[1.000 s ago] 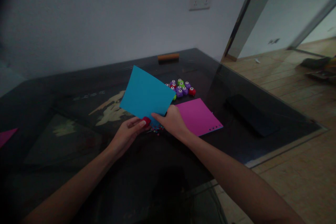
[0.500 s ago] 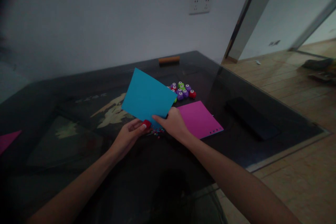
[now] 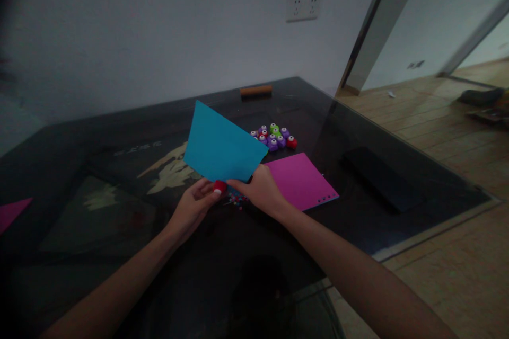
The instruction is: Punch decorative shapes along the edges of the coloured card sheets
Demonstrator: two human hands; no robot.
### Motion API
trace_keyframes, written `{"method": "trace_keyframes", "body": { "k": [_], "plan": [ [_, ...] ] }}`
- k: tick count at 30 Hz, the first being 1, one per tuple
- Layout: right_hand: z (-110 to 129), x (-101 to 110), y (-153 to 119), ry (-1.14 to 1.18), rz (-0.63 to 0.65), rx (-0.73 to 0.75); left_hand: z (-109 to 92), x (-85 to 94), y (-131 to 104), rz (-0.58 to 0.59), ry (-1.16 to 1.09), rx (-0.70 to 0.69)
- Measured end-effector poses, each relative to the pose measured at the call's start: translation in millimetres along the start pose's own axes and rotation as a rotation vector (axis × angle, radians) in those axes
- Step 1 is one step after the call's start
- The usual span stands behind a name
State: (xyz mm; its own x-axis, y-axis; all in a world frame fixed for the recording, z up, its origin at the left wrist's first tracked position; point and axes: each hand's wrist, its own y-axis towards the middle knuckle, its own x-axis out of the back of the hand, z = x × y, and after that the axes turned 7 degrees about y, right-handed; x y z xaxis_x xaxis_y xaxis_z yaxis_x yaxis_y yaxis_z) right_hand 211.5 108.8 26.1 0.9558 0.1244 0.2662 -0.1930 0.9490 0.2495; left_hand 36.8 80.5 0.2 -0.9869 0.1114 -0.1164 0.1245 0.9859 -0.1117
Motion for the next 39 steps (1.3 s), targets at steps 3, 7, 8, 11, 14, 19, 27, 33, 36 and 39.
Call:
{"method": "trace_keyframes", "body": {
  "k": [3, 7, 8, 11, 14, 19, 27, 33, 36, 39],
  "plan": [
    [1.3, 1.4, -1.8, -0.023, 0.026, 0.038, -0.9, 2.3, 0.0, -0.066, 0.064, -0.095],
    [5.8, 12.2, -0.8, 0.02, 0.193, 0.281, -18.1, 6.8, -7.6, -0.079, 0.286, -0.261],
    [7.9, 15.9, -0.1, 0.039, 0.253, 0.367, -23.2, 8.4, -10.4, -0.048, 0.34, -0.329],
    [16.2, 25.2, 0.7, 0.045, 0.339, 0.548, -32.7, 13.2, -17.4, 0.08, 0.371, -0.546],
    [25.5, 28.7, -2.6, 0.009, 0.321, 0.63, -35.5, 16.1, -20.5, 0.148, 0.348, -0.738],
    [36.0, 25.7, -11.4, 0.005, 0.245, 0.717, -49.3, 16.4, -26.2, 0.149, 0.565, -0.838],
    [40.6, 25.1, -16.0, 0.06, 0.258, 0.804, -64.1, 14.8, -32.9, 0.137, 0.797, -1.082],
    [45.6, 27.4, -17.9, 0.034, 0.29, 0.798, -70.2, 12.0, -36.9, 0.136, 0.875, -1.145],
    [45.2, 27.1, -17.8, 0.046, 0.3, 0.821, -73.5, 10.8, -40.5, 0.125, 0.916, -1.136],
    [45.1, 26.8, -18.8, 0.044, 0.315, 0.826, -74.4, 10.3, -42.5, 0.123, 0.93, -1.141]
  ]
}}
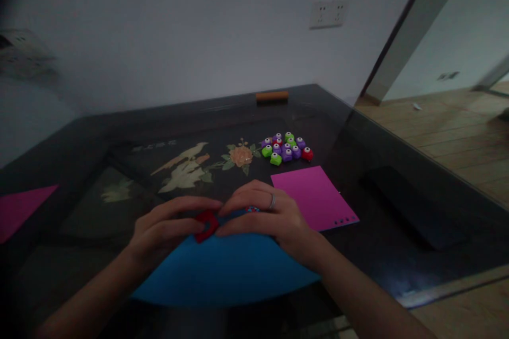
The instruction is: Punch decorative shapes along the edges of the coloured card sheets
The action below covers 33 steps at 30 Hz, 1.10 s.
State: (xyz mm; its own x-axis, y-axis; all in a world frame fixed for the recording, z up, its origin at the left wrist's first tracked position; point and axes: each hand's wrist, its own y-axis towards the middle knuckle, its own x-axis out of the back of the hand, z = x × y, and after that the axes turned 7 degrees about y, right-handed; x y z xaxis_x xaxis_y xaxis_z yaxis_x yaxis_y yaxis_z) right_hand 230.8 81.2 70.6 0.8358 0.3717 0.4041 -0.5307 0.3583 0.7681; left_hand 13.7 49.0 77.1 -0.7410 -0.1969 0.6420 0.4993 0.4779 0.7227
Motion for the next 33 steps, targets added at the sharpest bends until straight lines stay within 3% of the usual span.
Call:
{"method": "trace_keyframes", "body": {
  "k": [17, 33],
  "plan": [
    [2.4, -0.4, -1.0, 0.011, 0.0, -0.007, 4.5, 1.1, 0.0, 0.031, 0.026, -0.066],
    [4.0, -2.0, 0.5, -0.007, -0.065, 0.022, 2.5, -1.6, -1.9, -0.017, -0.118, 0.016]
  ]
}}
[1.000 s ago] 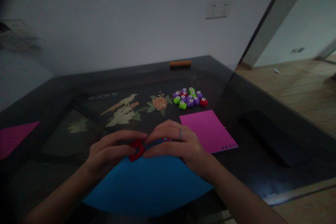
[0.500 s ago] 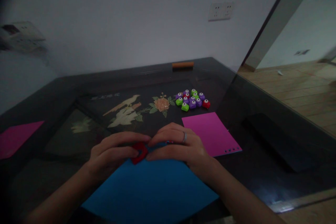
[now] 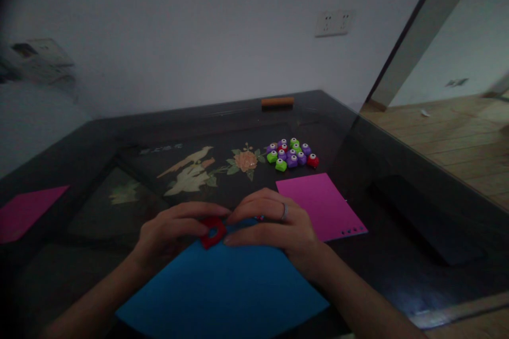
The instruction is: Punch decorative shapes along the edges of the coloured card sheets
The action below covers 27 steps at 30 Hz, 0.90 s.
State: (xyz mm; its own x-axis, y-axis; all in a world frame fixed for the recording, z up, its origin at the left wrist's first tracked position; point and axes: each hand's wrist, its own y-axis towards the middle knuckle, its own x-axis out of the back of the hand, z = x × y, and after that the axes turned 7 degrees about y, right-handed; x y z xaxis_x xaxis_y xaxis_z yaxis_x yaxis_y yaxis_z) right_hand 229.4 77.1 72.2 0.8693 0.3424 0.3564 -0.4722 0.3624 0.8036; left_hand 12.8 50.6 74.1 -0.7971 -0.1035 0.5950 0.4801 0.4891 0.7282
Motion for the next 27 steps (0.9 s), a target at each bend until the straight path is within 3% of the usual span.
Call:
{"method": "trace_keyframes", "body": {
  "k": [5, 11, 18, 27],
  "plan": [
    [0.1, -0.5, 0.3, 0.002, -0.015, 0.0, -1.0, -1.5, 1.7, -0.031, -0.024, 0.025],
    [0.7, -1.3, 1.3, -0.004, -0.025, 0.028, 9.8, 3.0, -0.7, 0.005, 0.02, -0.131],
    [1.4, 1.1, 1.2, -0.015, -0.002, 0.058, -13.2, 4.5, 1.3, -0.004, 0.055, 0.077],
    [2.7, 5.4, 0.3, 0.023, 0.073, 0.068, -8.7, 9.8, 15.5, 0.097, -0.048, 0.077]
  ]
}}
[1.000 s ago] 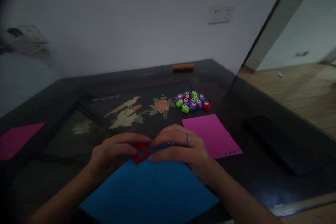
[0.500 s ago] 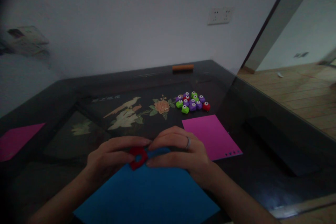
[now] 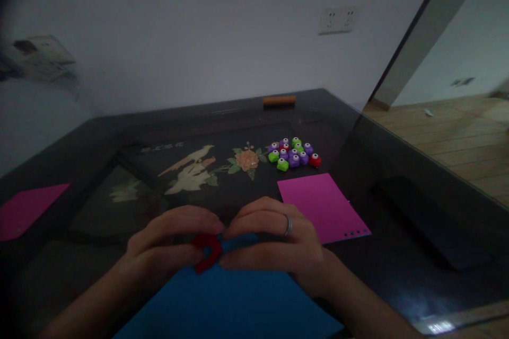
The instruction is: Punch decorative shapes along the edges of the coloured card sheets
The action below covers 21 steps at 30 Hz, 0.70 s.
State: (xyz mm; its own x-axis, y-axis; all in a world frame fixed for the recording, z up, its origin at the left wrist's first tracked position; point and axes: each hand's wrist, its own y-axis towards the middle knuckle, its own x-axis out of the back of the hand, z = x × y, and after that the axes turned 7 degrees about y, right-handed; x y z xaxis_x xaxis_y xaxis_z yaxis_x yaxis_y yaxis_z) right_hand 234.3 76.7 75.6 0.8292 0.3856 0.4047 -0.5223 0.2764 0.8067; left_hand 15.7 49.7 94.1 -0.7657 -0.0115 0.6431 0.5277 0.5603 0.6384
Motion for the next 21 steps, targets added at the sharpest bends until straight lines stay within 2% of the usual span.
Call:
{"method": "trace_keyframes", "body": {
  "k": [5, 13, 21],
  "plan": [
    [-0.1, 0.0, -1.1, 0.011, 0.001, -0.022, 2.4, -3.3, -3.6, -0.013, -0.02, -0.021],
    [2.9, -2.3, 0.8, 0.014, -0.024, -0.026, 5.3, -3.3, -6.7, -0.032, 0.016, -0.152],
    [3.3, -2.5, -0.6, -0.017, -0.02, -0.036, 2.3, -3.7, -8.5, -0.037, 0.075, -0.134]
  ]
}}
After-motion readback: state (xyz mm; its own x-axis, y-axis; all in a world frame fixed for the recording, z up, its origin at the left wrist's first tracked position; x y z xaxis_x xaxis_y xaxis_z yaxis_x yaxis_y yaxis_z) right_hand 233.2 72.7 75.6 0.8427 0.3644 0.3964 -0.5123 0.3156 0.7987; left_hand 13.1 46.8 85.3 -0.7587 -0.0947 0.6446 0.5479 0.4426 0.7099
